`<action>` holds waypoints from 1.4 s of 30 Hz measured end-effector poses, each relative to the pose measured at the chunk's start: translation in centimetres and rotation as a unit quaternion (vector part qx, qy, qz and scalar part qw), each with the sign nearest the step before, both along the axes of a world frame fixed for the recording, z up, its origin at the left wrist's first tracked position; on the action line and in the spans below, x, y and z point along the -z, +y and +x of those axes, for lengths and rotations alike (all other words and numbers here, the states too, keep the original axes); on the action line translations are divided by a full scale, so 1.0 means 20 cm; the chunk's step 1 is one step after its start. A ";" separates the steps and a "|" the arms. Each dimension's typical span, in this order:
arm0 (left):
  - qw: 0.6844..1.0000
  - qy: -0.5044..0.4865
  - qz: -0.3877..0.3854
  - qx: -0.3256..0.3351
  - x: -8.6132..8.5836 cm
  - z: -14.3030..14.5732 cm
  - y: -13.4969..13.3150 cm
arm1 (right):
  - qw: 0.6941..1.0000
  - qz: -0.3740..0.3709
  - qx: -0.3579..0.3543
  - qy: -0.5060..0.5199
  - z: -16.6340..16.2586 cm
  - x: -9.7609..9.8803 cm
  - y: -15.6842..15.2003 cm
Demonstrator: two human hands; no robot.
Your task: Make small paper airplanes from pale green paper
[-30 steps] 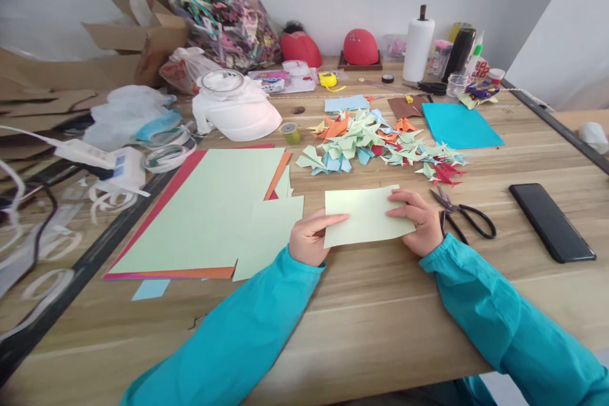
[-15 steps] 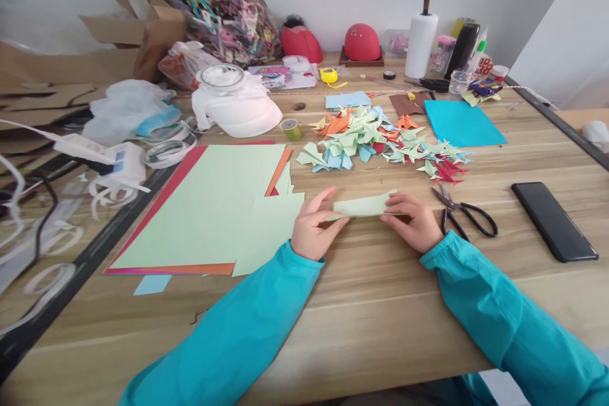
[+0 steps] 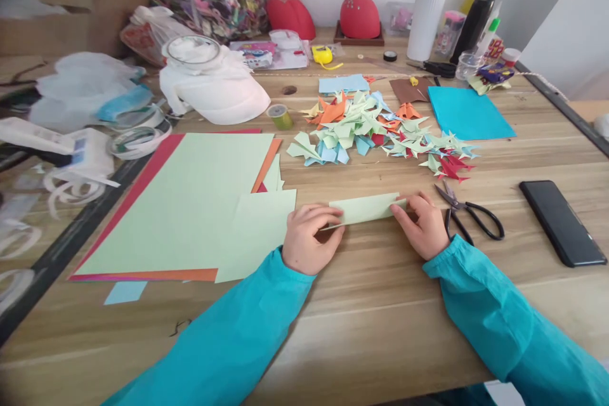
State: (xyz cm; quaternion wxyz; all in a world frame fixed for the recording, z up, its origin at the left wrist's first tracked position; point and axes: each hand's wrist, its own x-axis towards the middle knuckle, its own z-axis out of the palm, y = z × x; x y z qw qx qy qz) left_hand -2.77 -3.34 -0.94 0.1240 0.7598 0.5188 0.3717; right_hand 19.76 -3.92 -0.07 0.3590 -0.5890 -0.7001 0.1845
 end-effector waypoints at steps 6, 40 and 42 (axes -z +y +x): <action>0.999 -0.008 -0.044 0.001 -0.06 -0.01 -0.02 | 1.000 0.003 0.002 0.022 0.00 0.01 -0.02; 0.953 0.276 -0.028 0.122 -0.05 0.12 -0.22 | 0.988 -0.066 0.123 -0.063 -0.04 -0.02 -0.04; 0.952 0.278 -0.039 0.120 -0.04 0.13 -0.23 | 0.988 -0.071 0.124 -0.060 -0.04 -0.02 -0.04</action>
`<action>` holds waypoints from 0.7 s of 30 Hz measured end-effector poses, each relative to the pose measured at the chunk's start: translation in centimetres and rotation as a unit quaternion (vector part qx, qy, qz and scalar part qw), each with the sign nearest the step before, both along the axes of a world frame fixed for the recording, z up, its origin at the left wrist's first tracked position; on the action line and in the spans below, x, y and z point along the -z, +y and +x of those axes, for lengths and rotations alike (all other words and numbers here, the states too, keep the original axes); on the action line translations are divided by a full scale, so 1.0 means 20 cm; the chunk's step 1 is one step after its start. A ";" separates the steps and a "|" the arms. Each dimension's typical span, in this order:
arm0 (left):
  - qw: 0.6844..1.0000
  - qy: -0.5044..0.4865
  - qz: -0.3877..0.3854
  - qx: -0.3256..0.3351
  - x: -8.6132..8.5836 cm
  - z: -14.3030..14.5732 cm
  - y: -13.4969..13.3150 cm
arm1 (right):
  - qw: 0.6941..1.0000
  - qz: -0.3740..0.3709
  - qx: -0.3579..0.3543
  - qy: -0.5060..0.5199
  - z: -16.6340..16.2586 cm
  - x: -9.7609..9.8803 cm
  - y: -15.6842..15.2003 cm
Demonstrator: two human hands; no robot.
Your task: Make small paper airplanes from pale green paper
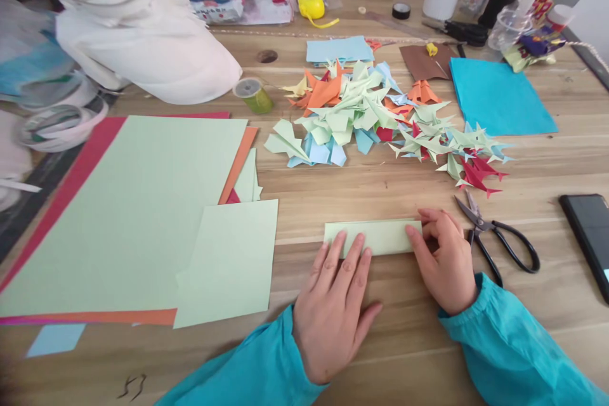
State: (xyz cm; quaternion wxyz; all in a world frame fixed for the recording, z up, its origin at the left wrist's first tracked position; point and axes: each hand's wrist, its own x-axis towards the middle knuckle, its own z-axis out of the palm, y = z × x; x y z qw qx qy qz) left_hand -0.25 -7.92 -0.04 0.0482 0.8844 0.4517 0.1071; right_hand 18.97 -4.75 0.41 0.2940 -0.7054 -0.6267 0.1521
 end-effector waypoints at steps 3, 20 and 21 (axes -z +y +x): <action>1.000 0.002 -0.004 -0.008 0.00 0.01 -0.01 | 1.000 0.002 -0.012 0.004 0.00 0.00 0.00; 1.000 -0.006 -0.028 -0.004 0.00 -0.01 0.00 | 0.998 0.024 -0.041 -0.031 0.02 0.02 0.01; 1.000 -0.006 -0.028 -0.004 0.00 -0.01 0.00 | 0.998 0.026 -0.042 -0.034 0.02 0.02 0.01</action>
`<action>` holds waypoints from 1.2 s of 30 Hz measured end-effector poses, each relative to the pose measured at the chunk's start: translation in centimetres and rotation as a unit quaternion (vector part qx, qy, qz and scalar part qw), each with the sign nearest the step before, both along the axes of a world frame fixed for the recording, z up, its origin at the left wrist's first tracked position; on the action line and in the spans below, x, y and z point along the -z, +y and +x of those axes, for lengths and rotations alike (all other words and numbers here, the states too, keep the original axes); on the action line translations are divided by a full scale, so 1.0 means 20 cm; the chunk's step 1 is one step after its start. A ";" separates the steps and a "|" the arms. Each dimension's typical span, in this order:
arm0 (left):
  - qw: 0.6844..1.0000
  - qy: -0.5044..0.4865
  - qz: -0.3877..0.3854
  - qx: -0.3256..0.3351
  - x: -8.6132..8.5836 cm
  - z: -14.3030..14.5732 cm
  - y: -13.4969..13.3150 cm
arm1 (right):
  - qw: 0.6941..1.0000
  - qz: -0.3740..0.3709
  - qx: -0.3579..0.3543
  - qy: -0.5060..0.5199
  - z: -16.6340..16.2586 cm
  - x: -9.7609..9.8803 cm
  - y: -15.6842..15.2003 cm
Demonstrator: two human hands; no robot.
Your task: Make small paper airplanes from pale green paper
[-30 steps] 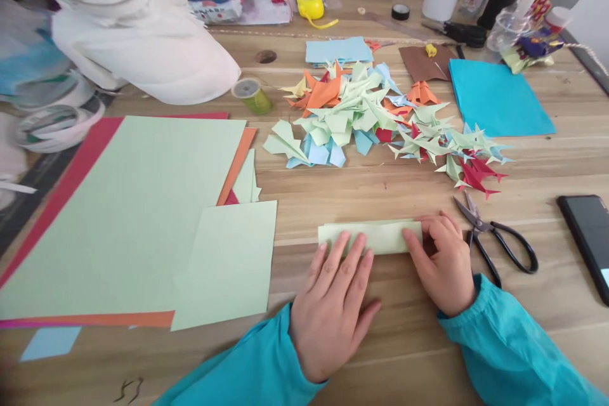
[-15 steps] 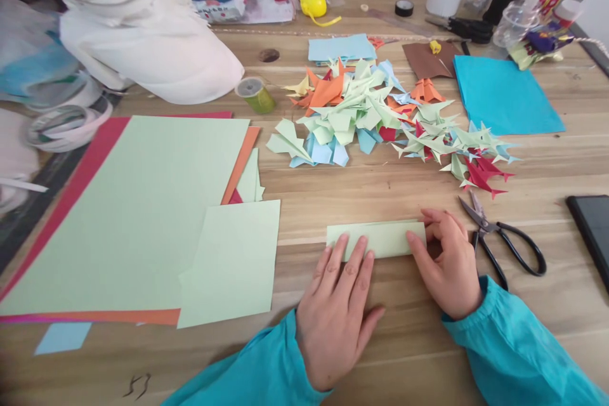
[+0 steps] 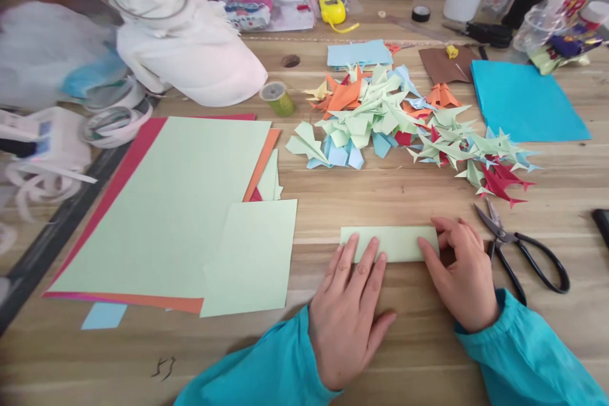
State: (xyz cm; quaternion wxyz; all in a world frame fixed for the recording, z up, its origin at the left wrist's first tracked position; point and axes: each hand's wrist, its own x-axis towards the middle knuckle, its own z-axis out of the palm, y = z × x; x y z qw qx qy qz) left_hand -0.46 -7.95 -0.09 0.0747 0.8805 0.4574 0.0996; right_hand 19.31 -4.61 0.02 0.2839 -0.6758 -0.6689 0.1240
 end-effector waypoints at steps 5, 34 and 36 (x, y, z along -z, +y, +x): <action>1.000 -0.004 0.007 0.002 0.01 0.00 0.00 | 1.000 0.020 -0.008 -0.006 0.00 0.01 0.00; 1.000 0.008 0.026 -0.011 0.01 0.01 0.01 | 0.996 0.009 0.079 0.045 -0.05 0.01 -0.01; 1.000 0.007 0.028 -0.010 0.01 0.01 0.01 | 0.995 0.007 0.081 0.050 -0.05 0.01 -0.01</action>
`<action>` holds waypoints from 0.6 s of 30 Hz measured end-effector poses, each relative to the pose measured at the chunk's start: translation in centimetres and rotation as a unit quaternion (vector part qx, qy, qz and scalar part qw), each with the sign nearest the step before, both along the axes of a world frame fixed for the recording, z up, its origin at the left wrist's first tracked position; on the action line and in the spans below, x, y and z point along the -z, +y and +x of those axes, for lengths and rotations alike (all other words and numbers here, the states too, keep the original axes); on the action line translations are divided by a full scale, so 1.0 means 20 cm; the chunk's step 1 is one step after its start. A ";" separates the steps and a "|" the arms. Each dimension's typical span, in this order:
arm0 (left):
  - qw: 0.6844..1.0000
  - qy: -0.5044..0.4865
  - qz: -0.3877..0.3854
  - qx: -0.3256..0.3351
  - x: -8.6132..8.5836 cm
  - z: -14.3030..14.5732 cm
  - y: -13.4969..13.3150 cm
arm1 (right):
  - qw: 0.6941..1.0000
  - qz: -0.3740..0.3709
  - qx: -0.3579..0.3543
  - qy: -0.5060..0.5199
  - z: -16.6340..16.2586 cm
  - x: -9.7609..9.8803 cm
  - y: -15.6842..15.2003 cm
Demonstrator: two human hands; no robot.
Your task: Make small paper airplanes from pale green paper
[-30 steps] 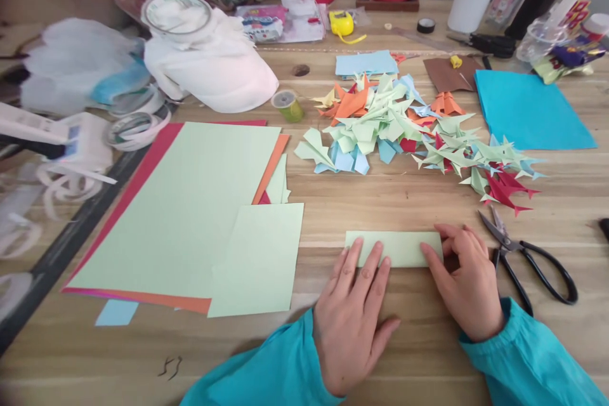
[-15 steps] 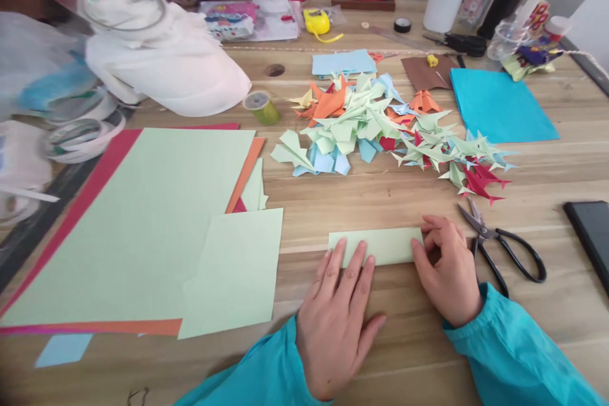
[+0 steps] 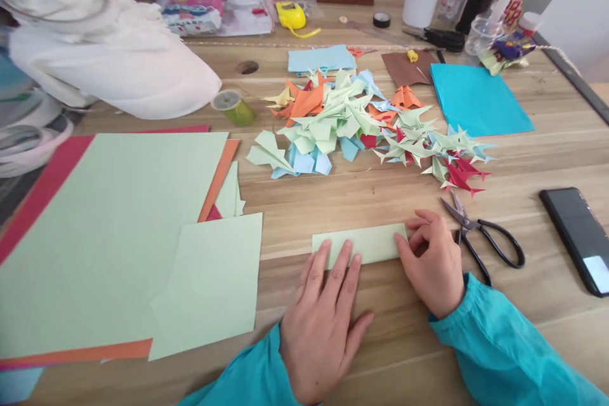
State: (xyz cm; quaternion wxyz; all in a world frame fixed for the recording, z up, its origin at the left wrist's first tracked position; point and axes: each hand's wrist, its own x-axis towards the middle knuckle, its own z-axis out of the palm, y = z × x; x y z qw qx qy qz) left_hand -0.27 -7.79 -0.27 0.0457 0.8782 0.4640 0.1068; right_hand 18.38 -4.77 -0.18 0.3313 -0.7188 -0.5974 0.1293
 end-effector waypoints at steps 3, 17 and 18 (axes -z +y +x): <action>1.000 0.002 0.003 0.001 0.00 0.00 0.00 | 1.000 -0.001 0.006 0.011 0.00 0.00 0.00; 1.000 0.011 0.011 -0.001 0.01 0.00 0.00 | 1.000 -0.003 0.007 -0.005 0.00 -0.01 0.01; 1.000 0.010 0.010 -0.003 0.01 0.00 0.00 | 1.000 -0.006 0.005 -0.006 0.00 -0.01 0.01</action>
